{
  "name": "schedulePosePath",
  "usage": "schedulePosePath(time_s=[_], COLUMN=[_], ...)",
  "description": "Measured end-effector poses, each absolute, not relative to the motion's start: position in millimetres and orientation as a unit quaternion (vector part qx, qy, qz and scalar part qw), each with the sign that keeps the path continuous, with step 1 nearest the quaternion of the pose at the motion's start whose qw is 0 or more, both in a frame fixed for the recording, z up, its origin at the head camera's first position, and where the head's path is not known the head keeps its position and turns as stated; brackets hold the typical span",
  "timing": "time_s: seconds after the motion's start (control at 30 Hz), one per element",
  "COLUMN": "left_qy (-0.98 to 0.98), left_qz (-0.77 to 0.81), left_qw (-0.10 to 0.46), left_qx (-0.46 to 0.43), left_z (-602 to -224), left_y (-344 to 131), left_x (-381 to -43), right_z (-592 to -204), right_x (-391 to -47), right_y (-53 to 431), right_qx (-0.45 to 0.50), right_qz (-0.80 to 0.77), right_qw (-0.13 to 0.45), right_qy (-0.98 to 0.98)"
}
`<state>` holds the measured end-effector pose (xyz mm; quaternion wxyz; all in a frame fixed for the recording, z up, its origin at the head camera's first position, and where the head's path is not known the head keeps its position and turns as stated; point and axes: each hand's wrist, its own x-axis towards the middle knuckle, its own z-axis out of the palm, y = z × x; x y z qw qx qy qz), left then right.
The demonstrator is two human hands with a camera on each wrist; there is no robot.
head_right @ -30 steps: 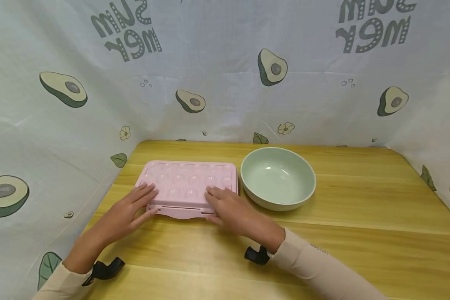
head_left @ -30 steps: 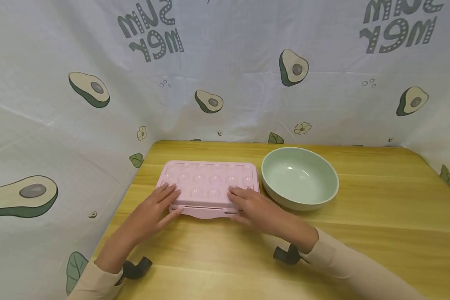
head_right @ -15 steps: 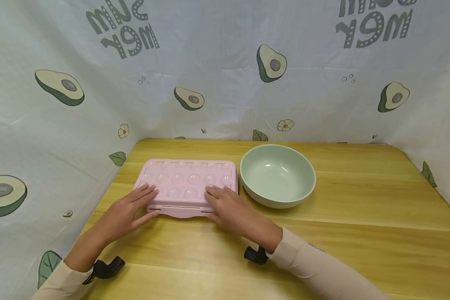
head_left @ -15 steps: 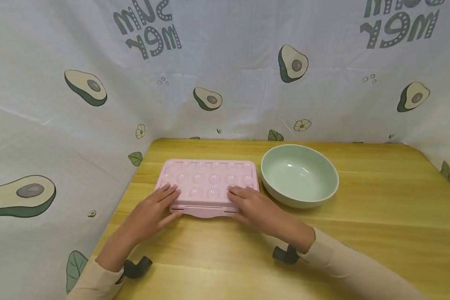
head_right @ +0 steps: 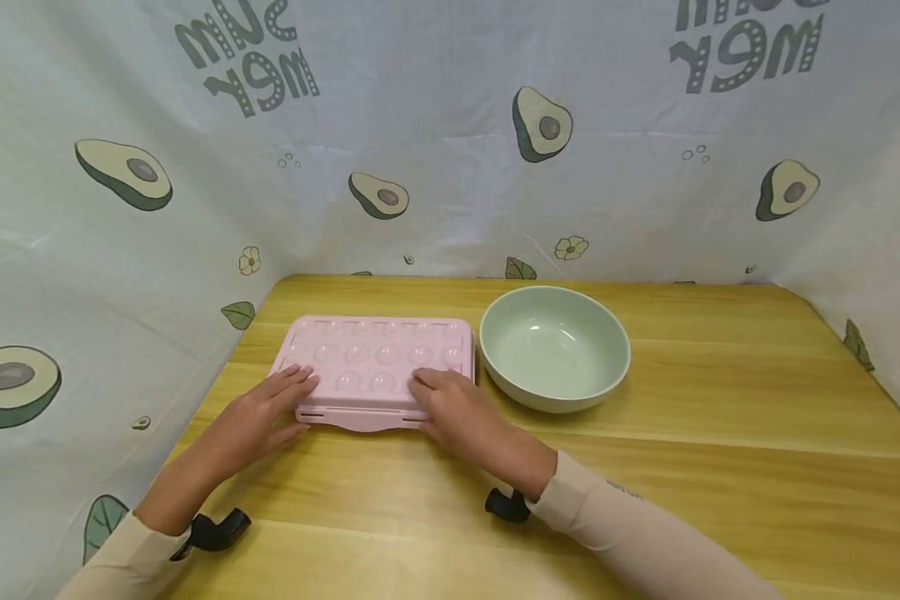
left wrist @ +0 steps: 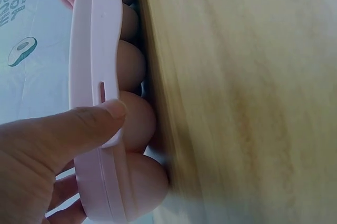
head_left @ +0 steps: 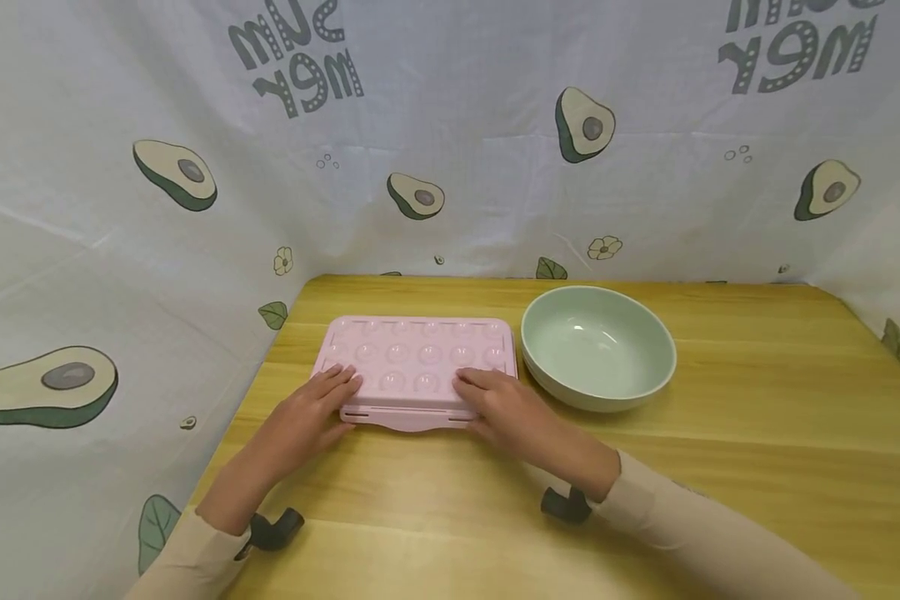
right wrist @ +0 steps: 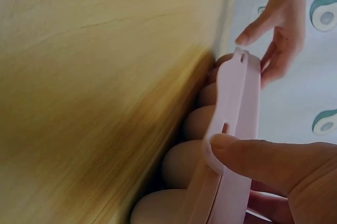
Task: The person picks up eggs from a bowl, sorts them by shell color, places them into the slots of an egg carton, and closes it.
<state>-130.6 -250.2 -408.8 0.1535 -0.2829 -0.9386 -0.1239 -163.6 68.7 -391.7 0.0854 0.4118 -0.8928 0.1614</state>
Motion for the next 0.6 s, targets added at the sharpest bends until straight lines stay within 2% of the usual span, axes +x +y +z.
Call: schedulePosePath(time_s=[0.27, 0.43, 0.6], left_qy=[-0.931, -0.926, -0.930], left_qz=[-0.110, -0.101, -0.092], left_qw=[0.194, 0.218, 0.217], left_qx=[-0.290, -0.290, -0.281], left_z=[-419.7, -423.4, -421.1], left_y=[-248.2, -246.7, -245.3], left_x=[-131.8, -131.9, -134.3], right_z=[-397.3, -400.0, -402.1], right_x=[-162.7, -161.9, -164.0], right_y=[70.2, 67.7, 62.0], right_qx=[0.423, 0.434, 0.440], right_qz=[0.151, 0.111, 0.071], right_qw=[0.118, 0.172, 0.228], right_qy=[-0.886, -0.877, -0.866])
